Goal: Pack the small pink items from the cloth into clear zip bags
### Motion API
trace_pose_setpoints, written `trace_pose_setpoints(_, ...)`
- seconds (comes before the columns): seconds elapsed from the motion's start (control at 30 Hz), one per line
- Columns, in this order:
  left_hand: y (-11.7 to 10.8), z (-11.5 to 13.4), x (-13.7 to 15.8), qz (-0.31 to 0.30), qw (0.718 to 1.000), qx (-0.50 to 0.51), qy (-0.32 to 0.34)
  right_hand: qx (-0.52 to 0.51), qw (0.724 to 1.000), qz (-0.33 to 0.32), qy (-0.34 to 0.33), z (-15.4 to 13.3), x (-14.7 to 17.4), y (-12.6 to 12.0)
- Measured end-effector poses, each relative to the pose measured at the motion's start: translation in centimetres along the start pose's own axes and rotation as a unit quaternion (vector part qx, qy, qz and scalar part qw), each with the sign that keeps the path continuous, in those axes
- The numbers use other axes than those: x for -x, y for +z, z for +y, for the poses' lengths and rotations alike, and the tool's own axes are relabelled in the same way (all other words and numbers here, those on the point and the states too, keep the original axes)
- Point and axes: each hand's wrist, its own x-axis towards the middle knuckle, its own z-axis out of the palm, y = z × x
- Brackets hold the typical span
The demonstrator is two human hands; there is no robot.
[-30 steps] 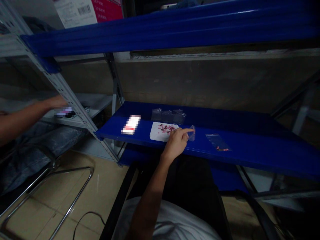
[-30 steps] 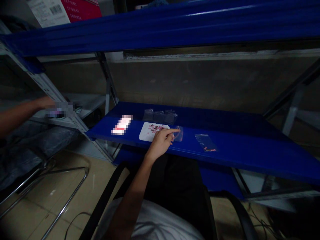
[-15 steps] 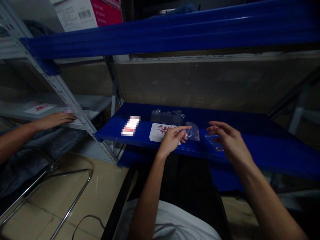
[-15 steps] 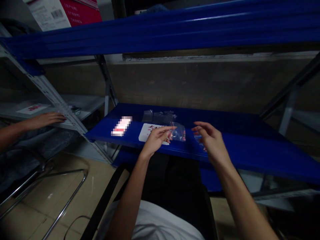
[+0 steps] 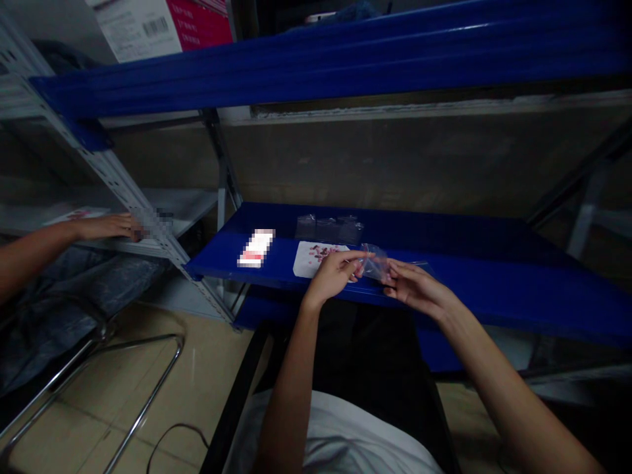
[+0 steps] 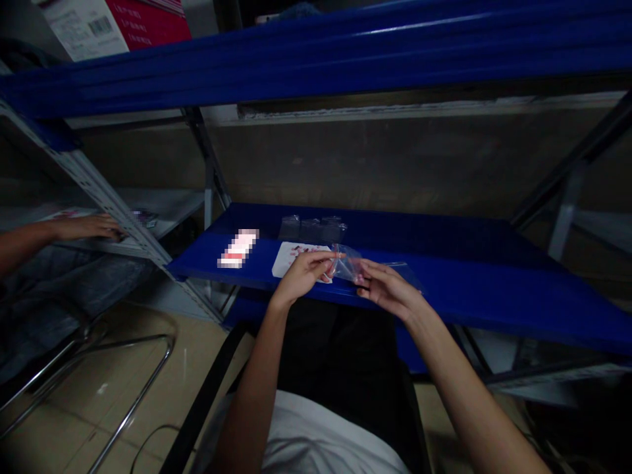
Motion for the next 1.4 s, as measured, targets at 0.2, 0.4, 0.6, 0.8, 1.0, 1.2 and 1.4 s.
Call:
trace_pose_setpoints(0.2, -0.6, -0.4, 0.4, 0.019, 0.998, -0.054, -0.035, 0.069, 0.995, 0.060, -0.038, 0.2, 0.0, 0.4)
trace_pose_setpoints(0.4, -1.7, -0.4, 0.7, 0.012, 0.994, -0.097, -0.046, 0.080, 0.988, 0.091, -0.097, 1.1, -0.5, 0.9)
trace_pose_setpoints(0.6, -3.0, -0.2, 1.0, 0.075, 0.991, -0.098, -0.056, 0.119, 0.978, 0.110, -0.129, 0.3, -2.3, 1.6)
trace_pose_setpoints(0.8, -6.4, -0.8, 1.6, 0.262, 0.938, -0.226, -0.037, 0.394, 0.905, 0.028, -0.157, -4.7, -6.5, 4.8)
trace_pose_setpoints(1.0, -6.5, -3.1, 1.7, 0.257, 0.904, -0.340, 0.030, 0.724, 0.661, -0.070, -0.181, -6.9, -9.1, 9.4)
trace_pose_setpoints(1.2, -5.1, -4.9, 1.2, 0.213, 0.888, -0.405, 0.034, 0.832, 0.518, -0.078, -0.185, -6.0, -10.0, 11.0)
trace_pose_setpoints(1.4, -4.2, -4.9, 1.0, 0.215, 0.880, -0.422, 0.022, 0.841, 0.496, -0.068, -0.202, -5.5, -10.9, 10.8)
